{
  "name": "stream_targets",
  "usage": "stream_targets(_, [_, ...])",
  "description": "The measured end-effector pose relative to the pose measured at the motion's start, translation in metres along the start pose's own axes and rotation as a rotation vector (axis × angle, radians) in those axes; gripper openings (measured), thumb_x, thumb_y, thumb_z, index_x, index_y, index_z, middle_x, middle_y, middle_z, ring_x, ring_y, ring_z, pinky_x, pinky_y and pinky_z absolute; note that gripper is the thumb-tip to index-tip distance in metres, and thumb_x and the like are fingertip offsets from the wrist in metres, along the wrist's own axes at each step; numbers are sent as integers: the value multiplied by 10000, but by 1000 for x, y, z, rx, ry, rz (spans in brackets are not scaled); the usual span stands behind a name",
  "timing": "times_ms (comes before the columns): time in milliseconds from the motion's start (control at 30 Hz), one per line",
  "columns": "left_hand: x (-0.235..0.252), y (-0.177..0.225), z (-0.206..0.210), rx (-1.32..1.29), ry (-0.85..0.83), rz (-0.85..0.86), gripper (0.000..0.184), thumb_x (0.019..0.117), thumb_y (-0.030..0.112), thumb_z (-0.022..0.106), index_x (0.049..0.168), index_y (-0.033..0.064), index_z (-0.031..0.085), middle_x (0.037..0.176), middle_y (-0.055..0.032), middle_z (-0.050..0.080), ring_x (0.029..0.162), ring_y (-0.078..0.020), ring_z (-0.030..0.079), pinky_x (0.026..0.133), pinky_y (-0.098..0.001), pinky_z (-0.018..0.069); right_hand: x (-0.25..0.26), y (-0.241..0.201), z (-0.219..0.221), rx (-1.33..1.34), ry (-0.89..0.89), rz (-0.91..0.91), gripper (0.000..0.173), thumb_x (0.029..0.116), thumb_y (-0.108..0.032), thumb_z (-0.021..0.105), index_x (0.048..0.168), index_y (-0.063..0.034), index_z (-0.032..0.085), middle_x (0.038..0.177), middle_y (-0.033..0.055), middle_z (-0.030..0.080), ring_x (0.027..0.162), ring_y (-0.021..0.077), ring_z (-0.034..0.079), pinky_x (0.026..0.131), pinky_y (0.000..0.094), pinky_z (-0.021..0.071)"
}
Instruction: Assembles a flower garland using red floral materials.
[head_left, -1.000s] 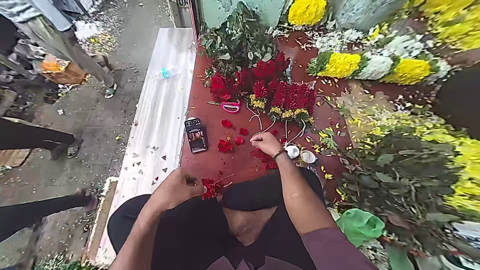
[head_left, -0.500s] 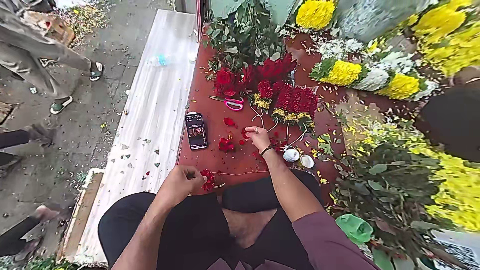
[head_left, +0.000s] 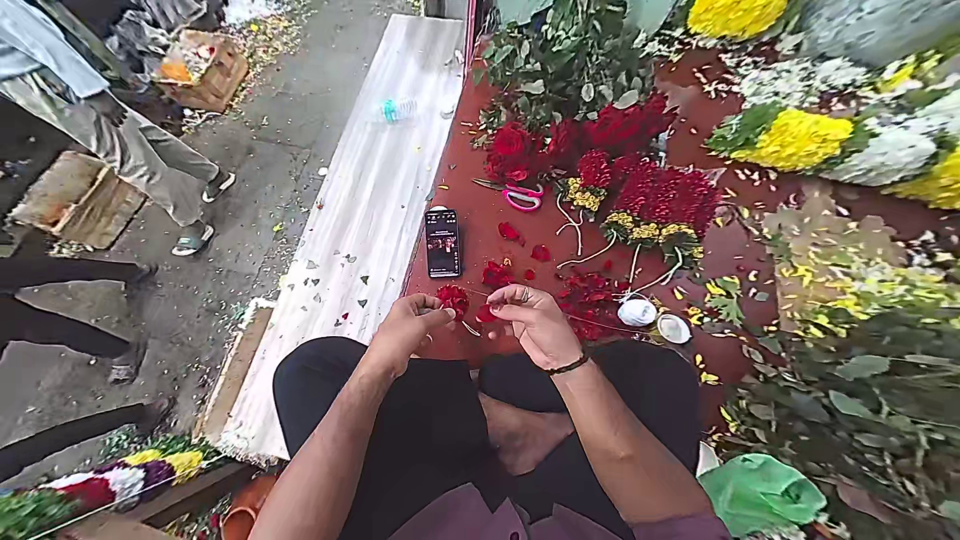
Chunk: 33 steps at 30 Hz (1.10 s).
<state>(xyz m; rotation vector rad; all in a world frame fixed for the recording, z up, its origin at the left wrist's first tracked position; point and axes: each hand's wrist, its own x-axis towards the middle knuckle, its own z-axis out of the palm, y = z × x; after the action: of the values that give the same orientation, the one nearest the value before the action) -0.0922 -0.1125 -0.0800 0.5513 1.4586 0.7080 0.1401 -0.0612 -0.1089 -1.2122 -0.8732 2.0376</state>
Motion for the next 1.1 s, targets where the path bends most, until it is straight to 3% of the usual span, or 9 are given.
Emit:
stream_targets(133, [3, -4, 6, -68, 29, 9, 228, 931, 155, 765, 1092, 22, 673, 807, -55, 681, 544, -77, 497, 490, -222, 403, -4, 5, 12, -129, -56, -74, 184, 868, -24, 762, 1044, 17, 729, 865, 152, 719, 649, 180, 656, 541, 302, 555])
stream_targets(300, [5, -9, 12, -62, -77, 11, 295, 868, 97, 805, 1099, 4, 648, 773, -59, 689, 542, -74, 514, 498, -218, 410, -3, 11, 14, -239, -64, -81, 135, 853, -49, 779, 980, -8, 757, 790, 114, 710, 573, 139, 594, 498, 266, 492])
stream_targets(400, [6, -10, 14, -44, -85, 26, 313, 832, 53, 818, 1089, -10, 651, 781, -83, 708, 543, -82, 538, 491, -219, 418, -4, 9, 14, -242, -69, -51, 149, 849, -35, 766, 991, 7, 744, 787, 129, 718, 576, 157, 629, 497, 276, 520])
stream_targets(600, [6, -9, 11, -88, -34, 19, 311, 820, 28, 796, 1089, -11, 646, 804, -87, 706, 562, -94, 546, 492, -228, 417, -1, 6, 4, -272, -277, -114, 505, 787, 24, 752, 1274, -49, 640, 990, 138, 710, 776, 235, 695, 641, 371, 608])
stream_targets(667, [7, -9, 11, -109, -17, 16, 313, 819, 31, 802, 1088, -14, 648, 812, -89, 705, 571, -101, 555, 494, -229, 423, 0, 11, 7, -333, -276, -190, 545, 773, -1, 794, 1291, -64, 639, 1021, 111, 718, 851, 231, 719, 737, 395, 640])
stream_targets(733, [8, -10, 12, -103, -12, 24, 315, 823, 30, 800, 1092, -17, 644, 813, -93, 702, 575, -106, 560, 499, -235, 432, -2, 19, 14, -344, -186, -262, 517, 775, -12, 816, 1265, -58, 657, 1020, 93, 732, 874, 215, 726, 759, 387, 642])
stream_targets(867, [8, -13, 13, -24, 7, 86, 349, 822, 49, 818, 1108, -14, 630, 794, -87, 696, 569, -107, 552, 506, -239, 423, -2, 26, 19, -281, -65, -308, 500, 793, -8, 822, 1261, -33, 649, 980, 105, 733, 836, 235, 723, 696, 386, 641])
stream_targets(967, [7, -10, 13, 63, 31, 126, 407, 790, 64, 828, 1136, 0, 622, 837, -81, 723, 640, -126, 619, 556, -260, 479, -4, 25, 21, -172, -69, -235, 516, 803, 8, 810, 1282, -6, 618, 969, 146, 725, 747, 240, 702, 590, 361, 608])
stream_targets(1100, [6, -10, 12, 125, 10, 151, 403, 800, 67, 798, 1164, 9, 635, 876, -74, 738, 711, -145, 663, 621, -289, 530, -7, 28, 27, -55, -7, -117, 506, 805, 25, 782, 1276, 22, 599, 934, 174, 719, 694, 244, 689, 529, 343, 578])
